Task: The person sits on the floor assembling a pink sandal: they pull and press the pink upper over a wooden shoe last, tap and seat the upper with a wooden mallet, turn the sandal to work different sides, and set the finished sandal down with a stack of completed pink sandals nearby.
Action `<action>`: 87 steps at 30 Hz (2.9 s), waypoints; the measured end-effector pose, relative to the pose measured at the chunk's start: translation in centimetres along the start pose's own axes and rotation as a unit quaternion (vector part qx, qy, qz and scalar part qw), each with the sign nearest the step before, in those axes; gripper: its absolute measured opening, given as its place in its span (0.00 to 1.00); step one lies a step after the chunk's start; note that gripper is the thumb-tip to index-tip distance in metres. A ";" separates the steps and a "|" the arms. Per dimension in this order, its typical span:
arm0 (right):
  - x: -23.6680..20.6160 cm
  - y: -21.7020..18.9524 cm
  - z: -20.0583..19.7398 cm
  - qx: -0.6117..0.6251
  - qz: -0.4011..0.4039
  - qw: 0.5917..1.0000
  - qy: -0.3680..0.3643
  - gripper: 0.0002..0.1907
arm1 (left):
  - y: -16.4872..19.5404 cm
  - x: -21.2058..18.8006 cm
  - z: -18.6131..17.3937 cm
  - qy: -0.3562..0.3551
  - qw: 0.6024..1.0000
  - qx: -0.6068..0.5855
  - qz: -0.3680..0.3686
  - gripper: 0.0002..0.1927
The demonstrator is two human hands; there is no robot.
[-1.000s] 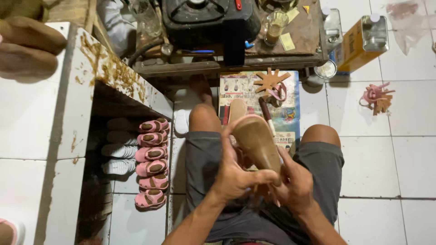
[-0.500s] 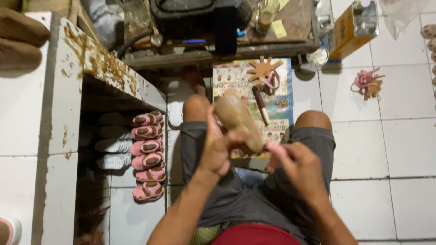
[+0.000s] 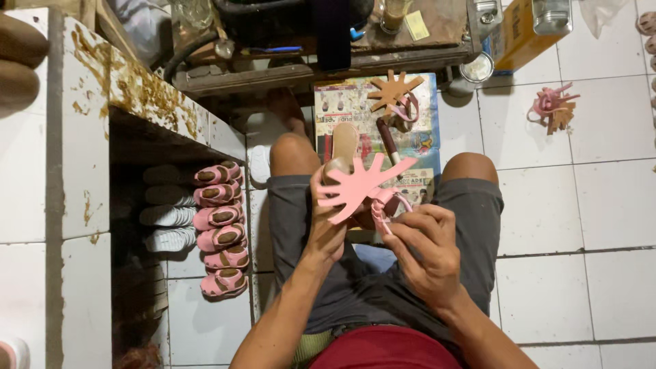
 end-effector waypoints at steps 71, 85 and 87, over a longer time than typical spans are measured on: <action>-0.7 -0.9 2.1 -0.075 -0.133 0.988 -0.012 0.13 | 3.3 -3.5 5.4 -0.195 0.975 -0.092 -0.057 0.35; -1.3 2.1 0.9 0.153 0.045 0.986 0.051 0.16 | 2.8 -2.6 5.3 -0.157 0.986 0.055 0.014 0.23; -1.5 1.9 1.3 0.133 0.012 0.990 0.036 0.18 | 2.6 -2.7 5.4 -0.157 0.986 0.049 -0.029 0.22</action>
Point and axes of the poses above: each hand's wrist, its own x-axis towards the middle knuckle, its own z-axis out of the palm, y = z × x, the point moved 9 cm from there along x, towards the middle knuckle, and after that the axes turned 7 degrees about x, right-handed, at the moved point
